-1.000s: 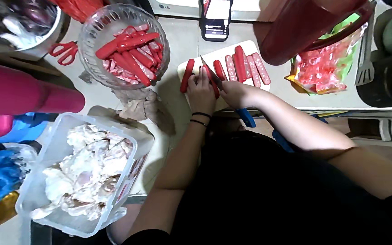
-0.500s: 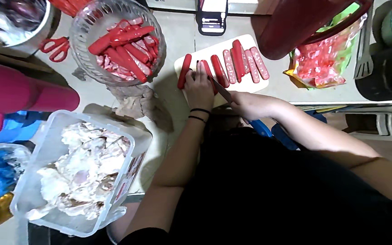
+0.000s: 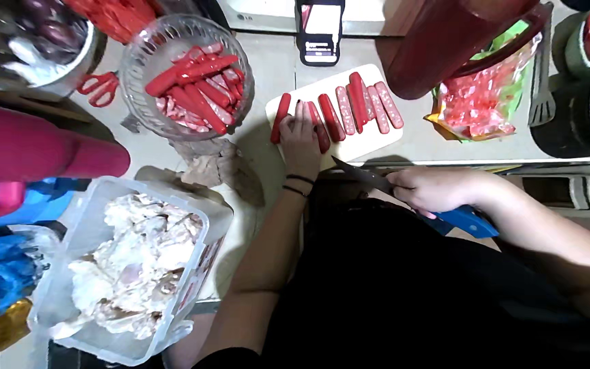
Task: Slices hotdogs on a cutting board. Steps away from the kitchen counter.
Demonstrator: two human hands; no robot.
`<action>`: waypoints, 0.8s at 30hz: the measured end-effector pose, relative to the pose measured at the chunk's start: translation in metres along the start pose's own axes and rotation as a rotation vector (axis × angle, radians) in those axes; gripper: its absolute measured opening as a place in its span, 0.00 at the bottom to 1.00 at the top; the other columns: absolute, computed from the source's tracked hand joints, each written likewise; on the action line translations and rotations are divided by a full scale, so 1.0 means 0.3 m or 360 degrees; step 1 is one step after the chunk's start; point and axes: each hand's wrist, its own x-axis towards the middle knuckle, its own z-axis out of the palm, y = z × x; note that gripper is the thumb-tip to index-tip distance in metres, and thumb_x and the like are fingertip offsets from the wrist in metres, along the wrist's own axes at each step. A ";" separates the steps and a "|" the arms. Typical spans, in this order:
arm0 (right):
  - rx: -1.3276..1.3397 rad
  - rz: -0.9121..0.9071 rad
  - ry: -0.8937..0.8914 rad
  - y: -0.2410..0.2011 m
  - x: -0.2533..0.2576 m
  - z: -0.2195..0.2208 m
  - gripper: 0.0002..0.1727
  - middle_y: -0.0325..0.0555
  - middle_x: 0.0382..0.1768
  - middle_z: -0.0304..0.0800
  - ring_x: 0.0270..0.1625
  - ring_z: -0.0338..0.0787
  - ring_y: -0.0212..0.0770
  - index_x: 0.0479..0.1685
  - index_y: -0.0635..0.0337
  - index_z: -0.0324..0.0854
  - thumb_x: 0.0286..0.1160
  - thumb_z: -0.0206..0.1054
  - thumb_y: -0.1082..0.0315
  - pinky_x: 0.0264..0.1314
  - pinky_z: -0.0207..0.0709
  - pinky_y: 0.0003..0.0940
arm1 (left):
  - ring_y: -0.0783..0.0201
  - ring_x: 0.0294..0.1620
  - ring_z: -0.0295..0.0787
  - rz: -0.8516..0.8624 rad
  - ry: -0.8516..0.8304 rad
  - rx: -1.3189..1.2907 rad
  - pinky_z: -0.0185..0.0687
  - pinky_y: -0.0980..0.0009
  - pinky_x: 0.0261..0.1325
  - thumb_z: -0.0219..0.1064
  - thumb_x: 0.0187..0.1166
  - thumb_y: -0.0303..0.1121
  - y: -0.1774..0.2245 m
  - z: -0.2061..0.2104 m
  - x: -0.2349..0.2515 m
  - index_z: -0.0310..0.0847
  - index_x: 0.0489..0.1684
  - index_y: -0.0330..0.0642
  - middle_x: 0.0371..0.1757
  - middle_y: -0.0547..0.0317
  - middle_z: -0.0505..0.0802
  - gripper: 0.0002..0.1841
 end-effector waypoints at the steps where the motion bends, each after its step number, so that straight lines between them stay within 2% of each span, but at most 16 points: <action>1: 0.0054 -0.0015 0.0002 0.003 -0.013 -0.011 0.13 0.43 0.18 0.76 0.14 0.78 0.34 0.54 0.60 0.75 0.97 0.47 0.63 0.21 0.77 0.29 | 0.37 0.83 0.72 0.0042 0.0083 -0.0025 0.65 0.48 0.83 0.53 0.85 0.26 -0.008 -0.024 -0.004 0.72 0.82 0.32 0.85 0.43 0.77 0.25; 4: 0.0084 -0.0097 0.0018 -0.020 -0.001 -0.019 0.14 0.41 0.19 0.76 0.15 0.77 0.32 0.52 0.60 0.75 0.97 0.46 0.62 0.22 0.75 0.28 | 0.37 0.82 0.73 -0.0086 0.0168 0.0065 0.66 0.47 0.83 0.54 0.86 0.28 -0.021 -0.121 0.021 0.70 0.83 0.32 0.84 0.41 0.78 0.25; 7: 0.0006 -0.0200 0.0008 -0.070 0.072 0.001 0.16 0.43 0.21 0.78 0.18 0.78 0.33 0.55 0.61 0.76 0.97 0.47 0.61 0.27 0.77 0.30 | 0.32 0.83 0.70 -0.0435 -0.0172 0.0082 0.65 0.42 0.82 0.56 0.86 0.28 -0.049 -0.167 0.085 0.67 0.85 0.30 0.82 0.34 0.78 0.26; 9: -0.0018 -0.0292 0.0062 -0.103 0.122 0.012 0.16 0.46 0.23 0.77 0.20 0.79 0.36 0.54 0.64 0.78 0.96 0.49 0.62 0.28 0.77 0.34 | 0.34 0.80 0.75 -0.0491 -0.0292 0.0079 0.67 0.43 0.82 0.59 0.86 0.29 -0.064 -0.169 0.121 0.73 0.81 0.31 0.74 0.33 0.84 0.24; 12: -0.0131 -0.0218 0.0074 -0.160 0.184 0.018 0.18 0.51 0.30 0.81 0.28 0.84 0.42 0.59 0.65 0.77 0.97 0.47 0.61 0.36 0.80 0.41 | 0.34 0.77 0.78 -0.0527 -0.0415 0.0133 0.69 0.42 0.81 0.62 0.85 0.29 -0.054 -0.178 0.151 0.77 0.77 0.32 0.71 0.31 0.85 0.22; 14: -0.0179 -0.0200 0.0115 -0.175 0.222 0.023 0.18 0.52 0.32 0.82 0.30 0.86 0.44 0.58 0.66 0.78 0.97 0.47 0.61 0.38 0.82 0.43 | 0.35 0.77 0.78 -0.0636 -0.0534 0.0184 0.71 0.41 0.79 0.61 0.86 0.32 -0.034 -0.193 0.173 0.76 0.78 0.34 0.73 0.32 0.84 0.23; 16: -0.0170 -0.0163 0.0229 -0.183 0.243 0.022 0.18 0.55 0.33 0.85 0.33 0.88 0.48 0.57 0.68 0.79 0.95 0.49 0.63 0.40 0.83 0.47 | 0.34 0.76 0.79 -0.0762 -0.0585 0.0176 0.74 0.38 0.76 0.60 0.86 0.34 -0.010 -0.217 0.189 0.75 0.78 0.34 0.73 0.31 0.83 0.23; 18: -0.0113 -0.0094 0.0395 -0.177 0.251 0.017 0.15 0.58 0.37 0.88 0.37 0.91 0.54 0.60 0.66 0.79 0.92 0.53 0.64 0.42 0.85 0.54 | 0.35 0.75 0.80 -0.0859 -0.0562 0.0059 0.73 0.37 0.75 0.62 0.85 0.37 0.003 -0.243 0.186 0.74 0.79 0.34 0.71 0.31 0.84 0.25; 21: -0.0011 -0.0138 0.0432 -0.144 0.236 -0.018 0.15 0.55 0.28 0.84 0.27 0.87 0.48 0.53 0.65 0.78 0.94 0.53 0.62 0.33 0.83 0.47 | 0.38 0.68 0.86 -0.0854 -0.0480 -0.0211 0.74 0.40 0.74 0.67 0.82 0.36 0.006 -0.244 0.155 0.79 0.72 0.32 0.61 0.32 0.90 0.23; 23: 0.0074 -0.0204 0.0377 -0.130 0.217 -0.070 0.15 0.51 0.28 0.81 0.25 0.84 0.45 0.57 0.64 0.75 0.95 0.49 0.62 0.33 0.82 0.44 | 0.39 0.64 0.88 -0.0811 -0.0481 -0.0293 0.76 0.38 0.71 0.68 0.82 0.36 -0.003 -0.210 0.125 0.84 0.65 0.34 0.56 0.36 0.92 0.19; 24: 0.0070 -0.0282 0.0453 -0.117 0.216 -0.094 0.15 0.51 0.29 0.82 0.26 0.86 0.45 0.62 0.63 0.75 0.95 0.49 0.63 0.34 0.83 0.45 | 0.40 0.64 0.88 -0.0808 -0.0513 -0.0268 0.76 0.36 0.70 0.67 0.82 0.38 -0.010 -0.190 0.115 0.85 0.65 0.36 0.57 0.38 0.93 0.19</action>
